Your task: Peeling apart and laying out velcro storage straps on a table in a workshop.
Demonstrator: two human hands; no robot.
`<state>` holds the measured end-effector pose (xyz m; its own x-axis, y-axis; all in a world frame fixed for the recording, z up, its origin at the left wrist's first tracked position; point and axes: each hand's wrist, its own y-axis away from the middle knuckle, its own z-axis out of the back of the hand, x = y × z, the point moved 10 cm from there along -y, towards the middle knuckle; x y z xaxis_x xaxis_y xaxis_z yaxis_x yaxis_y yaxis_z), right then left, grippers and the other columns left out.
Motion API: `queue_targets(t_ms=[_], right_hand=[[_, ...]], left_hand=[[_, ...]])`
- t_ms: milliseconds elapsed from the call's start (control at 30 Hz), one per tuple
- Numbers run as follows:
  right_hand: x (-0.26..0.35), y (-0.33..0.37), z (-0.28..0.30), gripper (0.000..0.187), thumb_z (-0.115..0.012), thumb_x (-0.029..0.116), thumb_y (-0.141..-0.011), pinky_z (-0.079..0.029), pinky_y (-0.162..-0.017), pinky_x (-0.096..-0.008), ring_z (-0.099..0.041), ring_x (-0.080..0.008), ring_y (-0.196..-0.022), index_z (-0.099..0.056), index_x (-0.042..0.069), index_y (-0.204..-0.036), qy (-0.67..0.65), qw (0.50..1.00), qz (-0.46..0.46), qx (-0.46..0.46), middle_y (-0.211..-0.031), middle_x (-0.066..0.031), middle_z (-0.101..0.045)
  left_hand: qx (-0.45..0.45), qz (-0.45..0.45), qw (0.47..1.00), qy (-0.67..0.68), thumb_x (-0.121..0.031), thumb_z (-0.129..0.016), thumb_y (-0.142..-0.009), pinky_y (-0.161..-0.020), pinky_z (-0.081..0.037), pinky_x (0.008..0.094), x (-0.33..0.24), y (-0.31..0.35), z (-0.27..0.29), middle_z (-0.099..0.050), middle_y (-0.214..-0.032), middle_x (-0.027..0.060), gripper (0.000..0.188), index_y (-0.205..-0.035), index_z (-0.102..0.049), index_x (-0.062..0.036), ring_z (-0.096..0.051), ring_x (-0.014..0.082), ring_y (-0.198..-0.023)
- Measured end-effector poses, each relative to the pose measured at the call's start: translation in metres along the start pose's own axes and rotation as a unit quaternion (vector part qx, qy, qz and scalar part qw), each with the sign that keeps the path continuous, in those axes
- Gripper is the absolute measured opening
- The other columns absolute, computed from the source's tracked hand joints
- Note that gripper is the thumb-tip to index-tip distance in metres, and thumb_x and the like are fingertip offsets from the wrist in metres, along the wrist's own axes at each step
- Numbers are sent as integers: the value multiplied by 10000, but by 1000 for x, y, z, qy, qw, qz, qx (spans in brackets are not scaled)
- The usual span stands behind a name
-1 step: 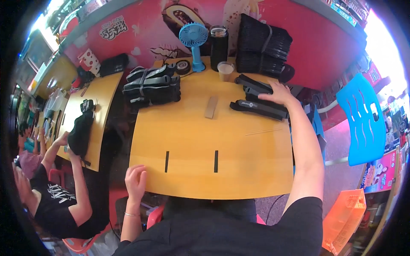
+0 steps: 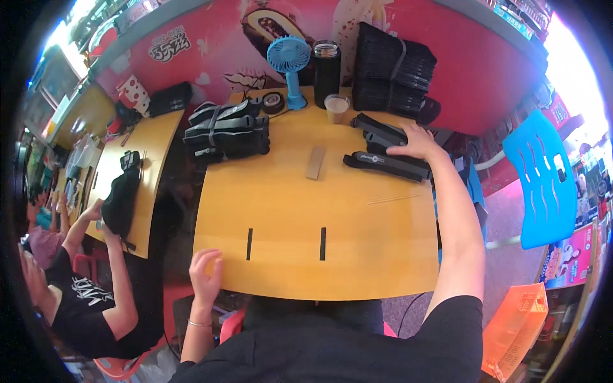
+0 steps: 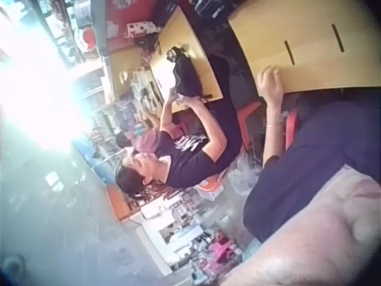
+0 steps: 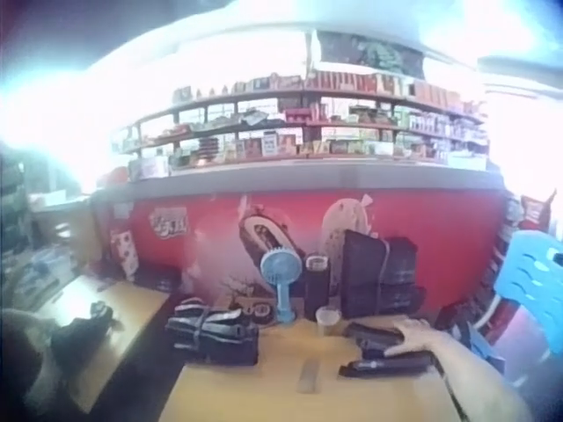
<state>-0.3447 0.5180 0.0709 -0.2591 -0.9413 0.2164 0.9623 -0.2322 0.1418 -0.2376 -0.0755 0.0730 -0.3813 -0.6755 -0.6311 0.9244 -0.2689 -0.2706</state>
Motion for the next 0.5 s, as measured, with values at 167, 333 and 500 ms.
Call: queue_targets(t_ms=[167, 333, 500], right_hand=[[6, -1, -2, 1056, -831, 537, -527, -319, -1083, -392, -367, -375, -1303, -451, -28, -1333, -22, 998, 34, 51, -1371, -257, -406], [21, 19, 7, 964, -826, 511, -542, -394, -1011, -384, -519, -344, -1186, -490, -34, -1262, -39, 998, -2, 51, -1227, -248, -554], [39, 36, 8, 900, -813, 458, -575, -425, -966, -405, -577, -367, -1100, -477, -24, -1257, 17, 999, 36, 12, -1140, -241, -611]], left_hand=[[166, 89, 875, 445, -79, -592, -894, -912, -469, 341, -73, -13, -90, -621, -1119, 119, 251, -1131, -609, 1, -595, 212, -1034], [410, 208, 535, 709, -252, -568, -951, -1083, -358, 383, -202, -34, -208, -402, -1402, 185, 628, -1434, -260, 3, -409, 261, -1306], [369, 307, 465, 744, -371, -652, -887, -1089, -325, 364, -224, -76, -337, -320, -1458, 137, 831, -1465, -166, -26, -331, 256, -1349]])
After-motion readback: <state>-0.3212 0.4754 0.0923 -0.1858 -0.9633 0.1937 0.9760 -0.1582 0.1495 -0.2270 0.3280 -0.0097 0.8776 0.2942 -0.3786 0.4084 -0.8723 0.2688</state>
